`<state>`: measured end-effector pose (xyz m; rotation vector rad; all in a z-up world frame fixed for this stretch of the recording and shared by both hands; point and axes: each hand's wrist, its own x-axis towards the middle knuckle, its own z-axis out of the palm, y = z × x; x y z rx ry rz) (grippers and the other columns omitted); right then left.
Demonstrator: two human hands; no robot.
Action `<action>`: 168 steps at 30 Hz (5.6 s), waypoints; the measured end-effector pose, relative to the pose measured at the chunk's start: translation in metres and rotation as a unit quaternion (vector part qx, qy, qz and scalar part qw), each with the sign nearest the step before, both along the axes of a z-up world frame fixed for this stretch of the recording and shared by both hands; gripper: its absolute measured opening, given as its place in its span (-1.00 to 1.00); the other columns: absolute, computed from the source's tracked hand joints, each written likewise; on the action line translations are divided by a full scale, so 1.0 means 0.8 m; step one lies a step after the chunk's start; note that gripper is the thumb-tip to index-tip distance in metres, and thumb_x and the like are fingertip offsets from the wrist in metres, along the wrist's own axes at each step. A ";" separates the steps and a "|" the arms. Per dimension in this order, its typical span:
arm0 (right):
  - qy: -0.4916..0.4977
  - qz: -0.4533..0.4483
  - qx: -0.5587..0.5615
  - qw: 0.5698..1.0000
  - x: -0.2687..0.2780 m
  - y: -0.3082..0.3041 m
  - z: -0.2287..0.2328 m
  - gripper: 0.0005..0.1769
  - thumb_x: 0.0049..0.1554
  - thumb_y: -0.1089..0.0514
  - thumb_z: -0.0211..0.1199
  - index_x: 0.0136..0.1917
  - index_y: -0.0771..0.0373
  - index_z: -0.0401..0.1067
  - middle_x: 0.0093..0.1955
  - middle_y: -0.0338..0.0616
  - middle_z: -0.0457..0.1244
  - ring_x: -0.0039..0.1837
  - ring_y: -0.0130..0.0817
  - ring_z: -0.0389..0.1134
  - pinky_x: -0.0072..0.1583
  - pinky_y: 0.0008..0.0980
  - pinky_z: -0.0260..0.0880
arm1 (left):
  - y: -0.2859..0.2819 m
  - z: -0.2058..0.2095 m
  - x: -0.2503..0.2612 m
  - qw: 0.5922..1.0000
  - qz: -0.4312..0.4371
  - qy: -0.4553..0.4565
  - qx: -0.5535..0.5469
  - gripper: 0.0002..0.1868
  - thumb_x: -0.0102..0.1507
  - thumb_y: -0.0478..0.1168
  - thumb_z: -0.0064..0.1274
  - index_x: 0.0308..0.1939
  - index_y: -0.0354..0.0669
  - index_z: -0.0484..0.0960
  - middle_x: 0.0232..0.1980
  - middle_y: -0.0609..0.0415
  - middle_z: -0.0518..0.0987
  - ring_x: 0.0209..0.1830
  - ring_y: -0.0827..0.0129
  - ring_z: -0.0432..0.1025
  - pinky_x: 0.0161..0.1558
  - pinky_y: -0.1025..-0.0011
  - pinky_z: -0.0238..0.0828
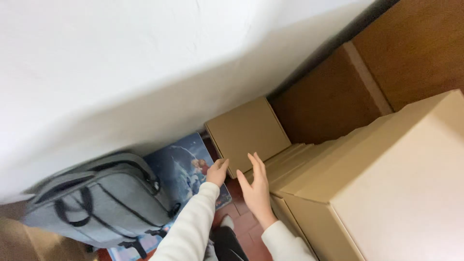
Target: Unboxing a shirt from a cardboard box, removing it from plastic packaging, unfolding it, and placing it on a hanger on a rack.
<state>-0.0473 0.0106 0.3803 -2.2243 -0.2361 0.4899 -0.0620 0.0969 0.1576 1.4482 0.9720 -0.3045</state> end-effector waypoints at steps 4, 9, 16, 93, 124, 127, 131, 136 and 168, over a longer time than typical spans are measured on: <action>-0.003 -0.002 0.016 1.000 -0.015 -0.006 0.026 -0.42 0.07 0.03 0.09 0.36 0.11 0.16 0.49 -0.14 -0.06 0.47 -0.34 0.00 0.30 -0.30 0.09 | 0.035 0.025 -0.024 0.998 0.021 -0.010 0.058 -0.53 0.16 0.15 -0.16 -0.06 0.00 0.62 -0.02 0.14 0.62 0.04 0.33 0.45 0.11 0.44 0.23; 0.014 0.018 0.028 0.999 -0.042 -0.011 0.075 -0.48 0.09 0.00 0.05 0.32 0.09 0.21 0.47 -0.19 0.00 0.44 -0.35 0.06 0.28 -0.26 0.16 | 0.063 0.146 -0.069 0.998 0.037 -0.032 0.050 -0.58 0.15 0.05 -0.14 -0.05 -0.02 0.63 0.00 0.12 0.62 0.05 0.35 0.46 0.10 0.47 0.25; -0.014 0.023 0.078 0.997 -0.097 -0.024 0.177 -0.49 0.17 0.08 0.09 0.34 0.32 0.20 0.41 0.22 -0.03 0.43 0.22 -0.04 0.31 0.09 0.12 | 0.059 0.235 -0.109 0.990 -0.009 -0.112 0.083 -0.56 0.22 0.08 -0.08 0.03 -0.07 0.59 0.04 -0.07 0.58 0.16 -0.02 0.36 0.19 0.12 0.23; 0.028 -0.682 -0.076 0.726 -0.011 -1.571 0.041 -0.21 -0.03 -0.30 0.25 0.37 0.04 0.23 0.28 0.02 0.23 0.35 -0.03 0.17 0.34 -0.05 0.14 | -1.348 0.385 0.161 0.565 -0.742 -0.293 0.212 -0.35 0.33 0.12 -0.36 0.39 -0.16 0.01 0.53 -0.05 -0.13 0.52 0.24 -0.18 0.29 0.01 -0.04; -0.399 -0.462 -0.328 0.721 0.149 -1.544 0.302 -0.89 -0.07 0.15 0.40 -0.31 0.07 0.46 -0.42 -0.17 0.11 -0.32 -0.17 0.26 -0.20 -0.42 0.27 | -1.330 0.350 0.250 0.687 -0.659 -0.305 -0.011 -0.57 0.29 0.09 -0.13 0.13 -0.02 0.49 0.16 0.01 0.50 0.20 0.18 0.34 0.19 0.26 0.29; -0.438 -0.394 -0.410 0.697 0.166 -1.471 0.316 -0.92 -0.07 0.26 0.27 -0.31 0.14 0.40 -0.35 -0.18 0.11 -0.32 -0.13 0.27 -0.25 -0.31 0.30 | -1.303 0.349 0.269 0.746 -0.585 -0.316 -0.041 -0.68 0.29 -0.02 -0.09 0.01 -0.04 0.59 0.00 -0.01 0.59 0.09 0.18 0.43 0.11 0.27 0.37; -0.402 -0.279 -0.460 0.741 0.177 -1.373 0.230 -0.89 -0.12 0.18 0.21 -0.41 0.04 0.31 -0.37 -0.29 0.12 -0.40 -0.20 0.28 -0.37 -0.30 0.27 | -1.261 0.326 0.292 0.829 -0.492 -0.265 -0.012 -0.71 0.28 0.01 -0.13 -0.08 0.04 0.63 -0.05 0.09 0.63 0.03 0.28 0.47 0.07 0.30 0.40; -0.304 -0.190 -0.423 0.832 0.169 -1.310 0.067 -0.95 -0.12 0.14 0.21 -0.36 0.01 0.36 -0.34 -0.36 0.17 -0.36 -0.29 0.32 -0.30 -0.36 0.27 | -1.223 0.305 0.304 0.890 -0.401 -0.217 0.014 -0.67 0.31 0.02 -0.22 -0.02 0.00 0.54 0.00 0.09 0.60 0.04 0.30 0.47 0.11 0.32 0.36; -0.112 -0.686 -0.048 0.717 0.110 -1.501 0.054 -0.83 -0.08 -0.05 0.35 -0.18 -0.07 0.55 -0.47 -0.38 0.30 -0.31 -0.55 0.29 -0.16 -0.52 0.25 | -1.365 0.315 0.291 0.712 -0.643 -0.277 -0.053 -0.19 0.29 0.20 -0.22 0.43 -0.25 -0.01 0.50 -0.17 -0.11 0.49 0.16 -0.14 0.44 0.24 -0.21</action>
